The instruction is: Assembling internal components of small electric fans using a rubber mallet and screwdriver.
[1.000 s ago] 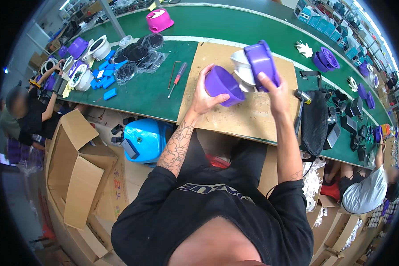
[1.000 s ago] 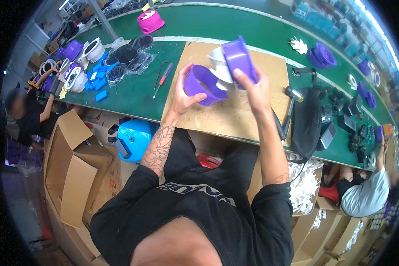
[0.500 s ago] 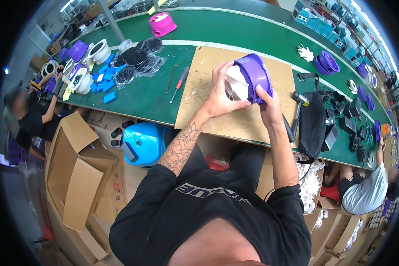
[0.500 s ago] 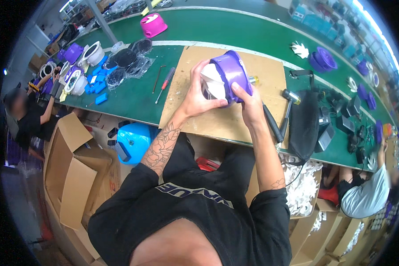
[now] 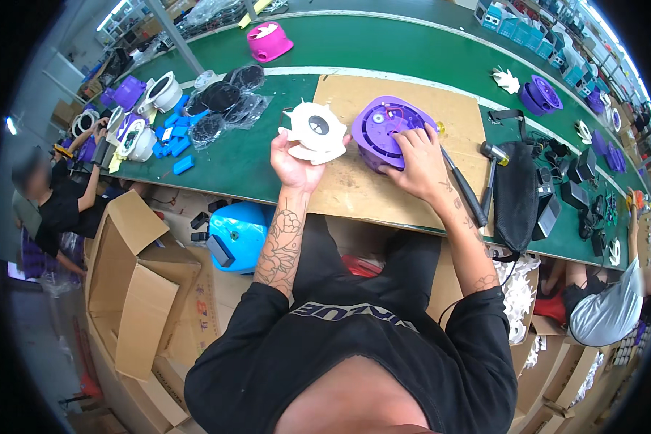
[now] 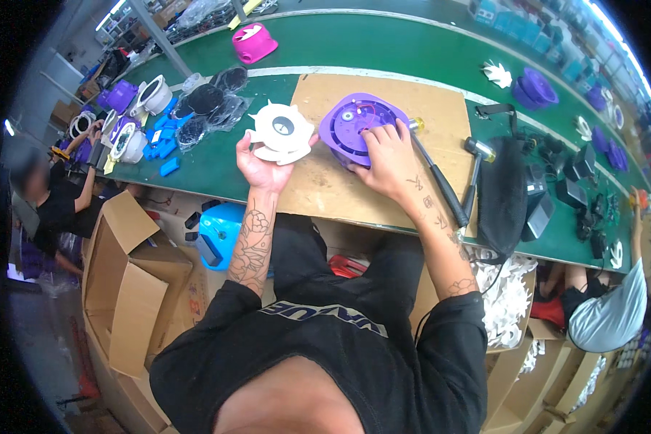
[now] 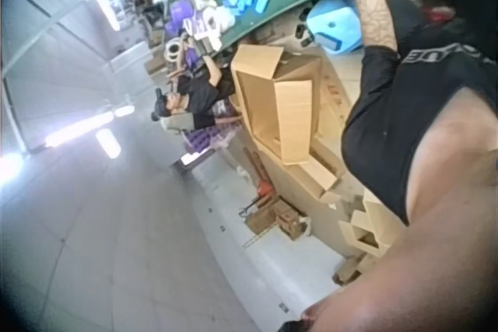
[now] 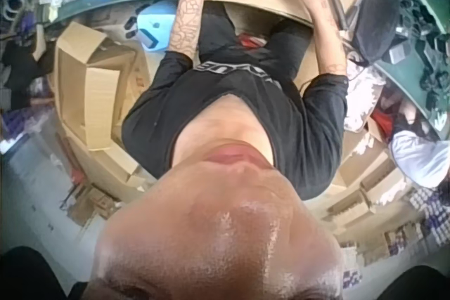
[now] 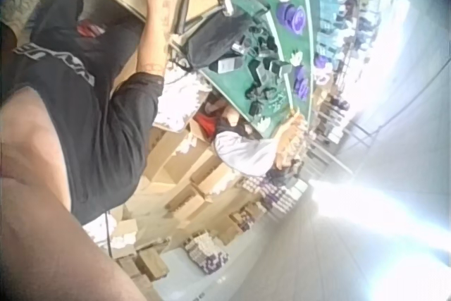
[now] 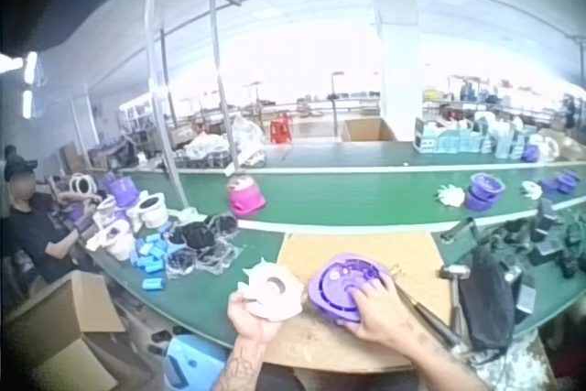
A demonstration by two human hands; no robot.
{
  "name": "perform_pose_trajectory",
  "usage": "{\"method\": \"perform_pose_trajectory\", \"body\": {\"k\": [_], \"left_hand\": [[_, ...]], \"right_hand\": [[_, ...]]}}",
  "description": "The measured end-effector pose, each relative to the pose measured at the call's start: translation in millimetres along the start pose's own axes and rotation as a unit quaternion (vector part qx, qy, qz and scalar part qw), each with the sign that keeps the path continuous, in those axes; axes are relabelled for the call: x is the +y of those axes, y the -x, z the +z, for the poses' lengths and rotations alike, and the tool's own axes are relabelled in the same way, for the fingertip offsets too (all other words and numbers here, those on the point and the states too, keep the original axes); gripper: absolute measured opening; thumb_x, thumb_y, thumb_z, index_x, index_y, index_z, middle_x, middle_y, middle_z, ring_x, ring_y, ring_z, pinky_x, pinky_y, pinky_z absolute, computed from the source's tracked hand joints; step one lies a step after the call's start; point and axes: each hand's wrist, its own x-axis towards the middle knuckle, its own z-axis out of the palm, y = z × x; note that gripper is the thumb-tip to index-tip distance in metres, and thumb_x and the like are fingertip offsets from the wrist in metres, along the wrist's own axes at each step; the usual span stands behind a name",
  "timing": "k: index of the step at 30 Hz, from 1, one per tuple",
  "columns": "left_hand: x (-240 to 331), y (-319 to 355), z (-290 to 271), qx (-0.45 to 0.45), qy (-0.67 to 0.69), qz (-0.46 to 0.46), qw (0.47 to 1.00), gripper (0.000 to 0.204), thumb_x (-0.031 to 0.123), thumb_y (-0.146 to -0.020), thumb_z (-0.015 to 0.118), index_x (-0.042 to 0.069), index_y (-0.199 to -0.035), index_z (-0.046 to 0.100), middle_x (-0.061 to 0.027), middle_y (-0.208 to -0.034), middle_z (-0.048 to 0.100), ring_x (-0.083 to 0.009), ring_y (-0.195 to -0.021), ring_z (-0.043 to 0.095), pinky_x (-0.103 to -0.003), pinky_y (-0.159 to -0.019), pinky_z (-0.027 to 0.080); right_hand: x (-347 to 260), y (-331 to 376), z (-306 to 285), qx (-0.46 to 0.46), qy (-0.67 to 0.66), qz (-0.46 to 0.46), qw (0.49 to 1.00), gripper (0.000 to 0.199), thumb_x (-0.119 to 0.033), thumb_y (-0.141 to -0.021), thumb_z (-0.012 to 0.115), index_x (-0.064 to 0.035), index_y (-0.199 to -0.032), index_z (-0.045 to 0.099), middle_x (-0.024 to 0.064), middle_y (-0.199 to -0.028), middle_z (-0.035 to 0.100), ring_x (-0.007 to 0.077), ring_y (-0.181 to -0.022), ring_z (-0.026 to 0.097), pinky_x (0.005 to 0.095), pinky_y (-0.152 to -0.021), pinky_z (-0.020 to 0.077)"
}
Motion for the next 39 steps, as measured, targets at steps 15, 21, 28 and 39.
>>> {"method": "perform_pose_trajectory", "body": {"k": [15, 21, 28, 39], "left_hand": [[2.8, 3.9, -7.0, -0.034, 0.147, -0.072, 0.986, 0.079, 0.054, -0.084, 0.05, 0.016, -0.151, 0.032, -0.0229, -0.156, 0.025, -0.0488, -0.142, 0.024, -0.074, -0.111, 0.013], [10.3, 4.9, -8.6, -0.036, 0.146, -0.073, 0.986, 0.082, 0.058, -0.087, 0.047, 0.014, -0.153, 0.027, -0.0214, -0.156, 0.026, -0.0497, -0.141, 0.025, -0.076, -0.11, 0.013], [1.5, 8.6, -7.1, 0.01, 0.151, -0.08, 0.985, 0.079, 0.071, -0.092, 0.036, 0.021, -0.152, 0.028, -0.0162, -0.153, 0.034, -0.0465, -0.136, 0.037, -0.076, -0.102, 0.031], [-13.2, -9.7, -5.6, -0.008, 0.128, -0.127, 0.984, 0.08, 0.072, -0.093, 0.035, 0.014, -0.148, 0.034, -0.0182, -0.148, 0.039, -0.0451, -0.133, 0.042, -0.072, -0.102, 0.035]], "right_hand": [[-8.3, -23.0, 6.3, -0.055, 0.077, -0.041, 0.995, 0.077, -0.025, -0.071, 0.08, -0.0015, -0.136, 0.047, 0.014, -0.103, 0.061, 0.0304, -0.107, 0.055, 0.0505, -0.106, 0.0339], [45.5, -88.5, 33.8, -0.007, 0.133, -0.01, 0.991, 0.076, -0.025, -0.071, 0.08, -0.0048, -0.137, 0.046, 0.0154, -0.108, 0.061, 0.0315, -0.111, 0.054, 0.0503, -0.105, 0.033], [191.4, -175.3, 68.4, 0.024, 0.26, 0.066, 0.963, 0.073, -0.026, -0.075, 0.078, -0.0117, -0.139, 0.046, 0.013, -0.112, 0.062, 0.0293, -0.114, 0.054, 0.0502, -0.104, 0.0338], [245.9, -171.0, 62.8, 0.096, 0.249, 0.1, 0.958, 0.076, -0.029, -0.08, 0.076, -0.0113, -0.144, 0.039, 0.0132, -0.126, 0.058, 0.0317, -0.123, 0.05, 0.0528, -0.11, 0.0309]]}}
